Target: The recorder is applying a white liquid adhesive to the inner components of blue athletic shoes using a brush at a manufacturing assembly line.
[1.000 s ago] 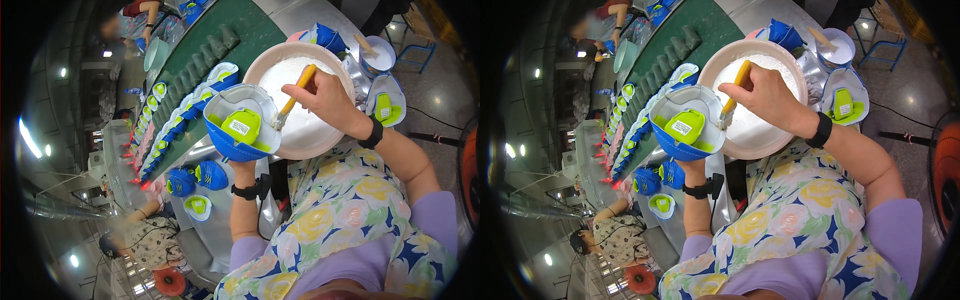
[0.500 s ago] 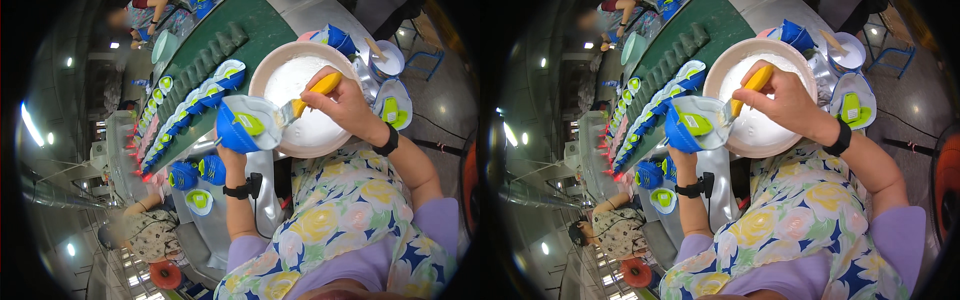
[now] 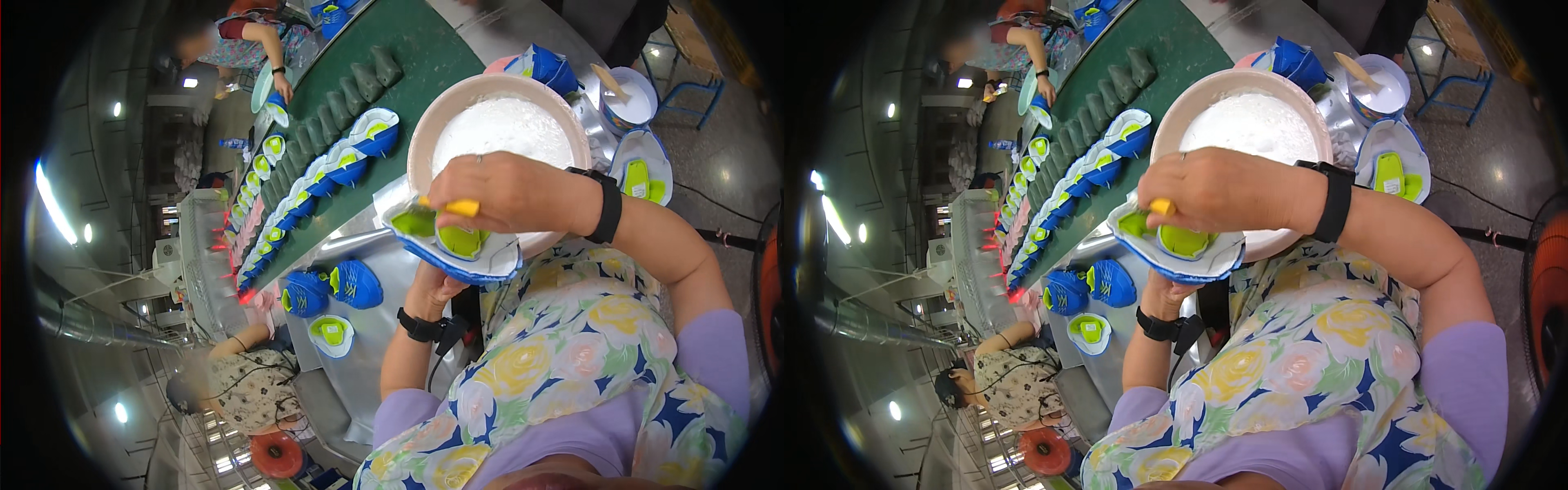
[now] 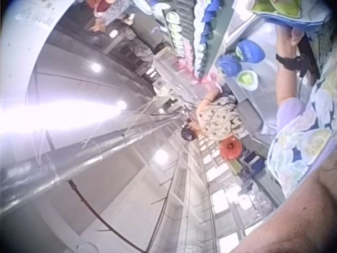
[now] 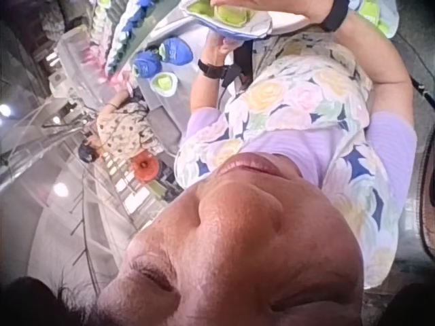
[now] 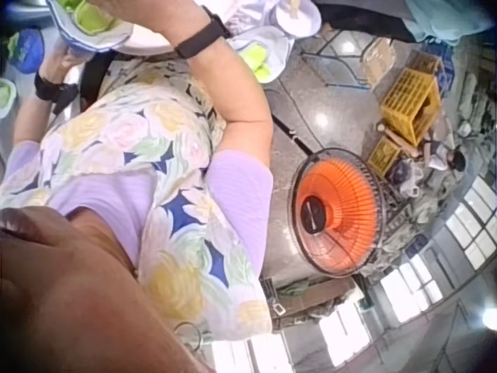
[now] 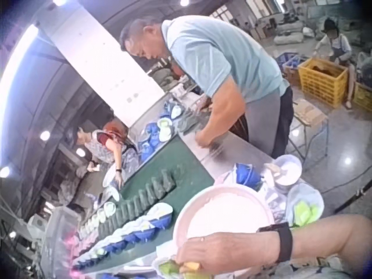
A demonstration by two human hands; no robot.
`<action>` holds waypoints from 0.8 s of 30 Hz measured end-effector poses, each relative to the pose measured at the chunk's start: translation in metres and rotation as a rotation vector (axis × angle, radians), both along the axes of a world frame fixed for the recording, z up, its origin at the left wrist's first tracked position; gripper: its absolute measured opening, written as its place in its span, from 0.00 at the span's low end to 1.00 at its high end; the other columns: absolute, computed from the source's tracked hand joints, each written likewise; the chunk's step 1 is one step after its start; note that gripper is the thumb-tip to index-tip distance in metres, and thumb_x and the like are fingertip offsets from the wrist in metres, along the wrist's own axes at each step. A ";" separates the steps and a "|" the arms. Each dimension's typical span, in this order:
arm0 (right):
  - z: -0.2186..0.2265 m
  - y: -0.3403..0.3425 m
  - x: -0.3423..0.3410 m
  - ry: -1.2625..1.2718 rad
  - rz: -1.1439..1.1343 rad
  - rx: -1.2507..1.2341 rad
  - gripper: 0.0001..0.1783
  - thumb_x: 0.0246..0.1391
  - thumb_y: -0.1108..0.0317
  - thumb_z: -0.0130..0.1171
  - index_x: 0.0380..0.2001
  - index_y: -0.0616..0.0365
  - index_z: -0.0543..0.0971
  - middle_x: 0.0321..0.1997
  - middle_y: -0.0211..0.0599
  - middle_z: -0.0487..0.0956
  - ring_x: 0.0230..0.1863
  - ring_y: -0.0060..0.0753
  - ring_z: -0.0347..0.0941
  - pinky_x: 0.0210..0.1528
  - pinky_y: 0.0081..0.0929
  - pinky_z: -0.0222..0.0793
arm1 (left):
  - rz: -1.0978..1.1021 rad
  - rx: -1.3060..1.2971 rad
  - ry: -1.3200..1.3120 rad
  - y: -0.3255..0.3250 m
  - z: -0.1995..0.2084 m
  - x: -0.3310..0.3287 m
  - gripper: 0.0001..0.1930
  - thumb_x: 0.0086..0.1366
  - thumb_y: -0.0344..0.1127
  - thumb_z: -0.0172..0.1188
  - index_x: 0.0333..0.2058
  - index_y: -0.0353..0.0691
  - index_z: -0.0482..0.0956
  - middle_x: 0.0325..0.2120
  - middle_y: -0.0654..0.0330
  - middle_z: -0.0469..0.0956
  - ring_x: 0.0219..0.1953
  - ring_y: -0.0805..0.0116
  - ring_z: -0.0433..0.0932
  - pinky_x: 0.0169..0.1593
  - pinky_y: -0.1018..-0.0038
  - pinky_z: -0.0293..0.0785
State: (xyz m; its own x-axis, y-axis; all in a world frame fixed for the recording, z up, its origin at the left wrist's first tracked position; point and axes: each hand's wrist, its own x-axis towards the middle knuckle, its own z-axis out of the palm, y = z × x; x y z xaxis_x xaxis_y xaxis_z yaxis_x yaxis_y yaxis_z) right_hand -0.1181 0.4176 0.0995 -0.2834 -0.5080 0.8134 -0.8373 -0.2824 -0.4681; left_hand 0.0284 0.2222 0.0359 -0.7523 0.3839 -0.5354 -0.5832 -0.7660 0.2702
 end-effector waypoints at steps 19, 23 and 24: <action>-0.002 0.040 -0.020 -0.435 -0.102 0.167 0.10 0.55 0.67 0.65 0.37 0.58 0.77 0.35 0.38 0.80 0.36 0.34 0.78 0.38 0.25 0.73 | 0.364 -0.261 0.423 -0.016 -0.009 -0.012 0.25 0.70 0.46 0.50 0.60 0.39 0.66 0.56 0.54 0.73 0.56 0.59 0.74 0.61 0.61 0.70; -0.002 0.025 -0.022 -0.175 -0.019 0.001 0.10 0.55 0.67 0.63 0.37 0.57 0.76 0.35 0.41 0.78 0.36 0.45 0.76 0.38 0.33 0.72 | 0.487 -0.623 0.484 -0.016 -0.014 -0.012 0.24 0.70 0.43 0.53 0.60 0.39 0.67 0.51 0.54 0.76 0.50 0.60 0.78 0.54 0.66 0.76; -0.005 0.026 -0.022 -0.147 -0.002 0.052 0.09 0.55 0.67 0.63 0.37 0.57 0.75 0.35 0.41 0.77 0.36 0.45 0.76 0.37 0.34 0.72 | 0.497 -0.635 0.528 -0.016 -0.015 -0.014 0.24 0.69 0.43 0.53 0.60 0.39 0.67 0.51 0.54 0.76 0.50 0.61 0.78 0.54 0.66 0.77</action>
